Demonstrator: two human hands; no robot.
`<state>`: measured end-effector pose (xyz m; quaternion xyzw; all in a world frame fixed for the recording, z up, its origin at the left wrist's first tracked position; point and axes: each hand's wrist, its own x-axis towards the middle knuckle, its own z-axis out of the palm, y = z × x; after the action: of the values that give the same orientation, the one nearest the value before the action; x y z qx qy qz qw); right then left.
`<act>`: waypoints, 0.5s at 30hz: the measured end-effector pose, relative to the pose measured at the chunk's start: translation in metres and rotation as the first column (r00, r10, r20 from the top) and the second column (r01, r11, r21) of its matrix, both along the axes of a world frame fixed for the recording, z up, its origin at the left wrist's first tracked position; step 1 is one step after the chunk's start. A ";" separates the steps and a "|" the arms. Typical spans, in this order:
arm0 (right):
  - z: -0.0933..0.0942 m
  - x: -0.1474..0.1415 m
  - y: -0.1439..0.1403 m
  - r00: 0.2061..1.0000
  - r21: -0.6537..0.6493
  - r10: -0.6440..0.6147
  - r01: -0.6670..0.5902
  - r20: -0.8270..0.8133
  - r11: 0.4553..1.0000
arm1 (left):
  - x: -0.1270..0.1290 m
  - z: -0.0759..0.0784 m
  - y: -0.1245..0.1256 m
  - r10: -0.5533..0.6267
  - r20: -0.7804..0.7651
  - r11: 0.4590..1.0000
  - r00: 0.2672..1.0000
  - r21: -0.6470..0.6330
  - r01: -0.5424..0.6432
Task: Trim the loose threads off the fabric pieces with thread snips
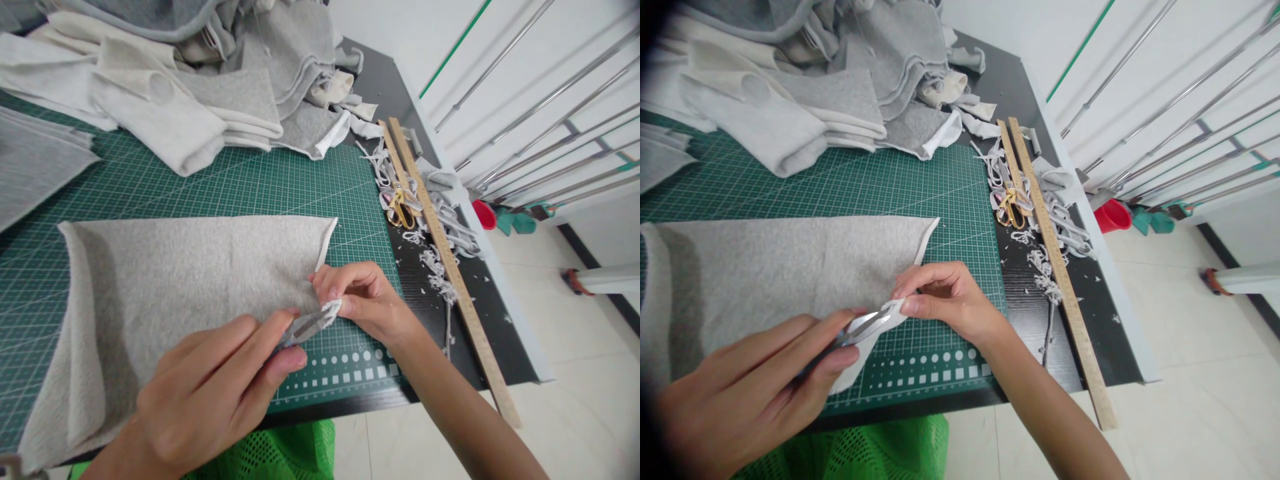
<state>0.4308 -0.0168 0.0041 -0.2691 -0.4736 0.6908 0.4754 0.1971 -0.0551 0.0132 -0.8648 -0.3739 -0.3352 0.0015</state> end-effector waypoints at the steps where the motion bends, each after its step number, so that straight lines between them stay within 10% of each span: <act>1: 0.000 0.000 0.000 1.000 -0.008 -0.002 0.002 0.003 1.000 | 0.000 0.000 0.000 -0.010 -0.002 1.000 1.000 0.007 0.010; 15: -0.001 0.001 -0.001 1.000 -0.006 -0.009 0.009 0.012 1.000 | 0.003 0.005 0.000 0.048 0.029 0.999 0.998 0.010 -0.048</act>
<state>0.4314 -0.0174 0.0035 -0.2770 -0.4731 0.6884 0.4749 0.1998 -0.0556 0.0180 -0.8506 -0.3929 -0.3495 0.0086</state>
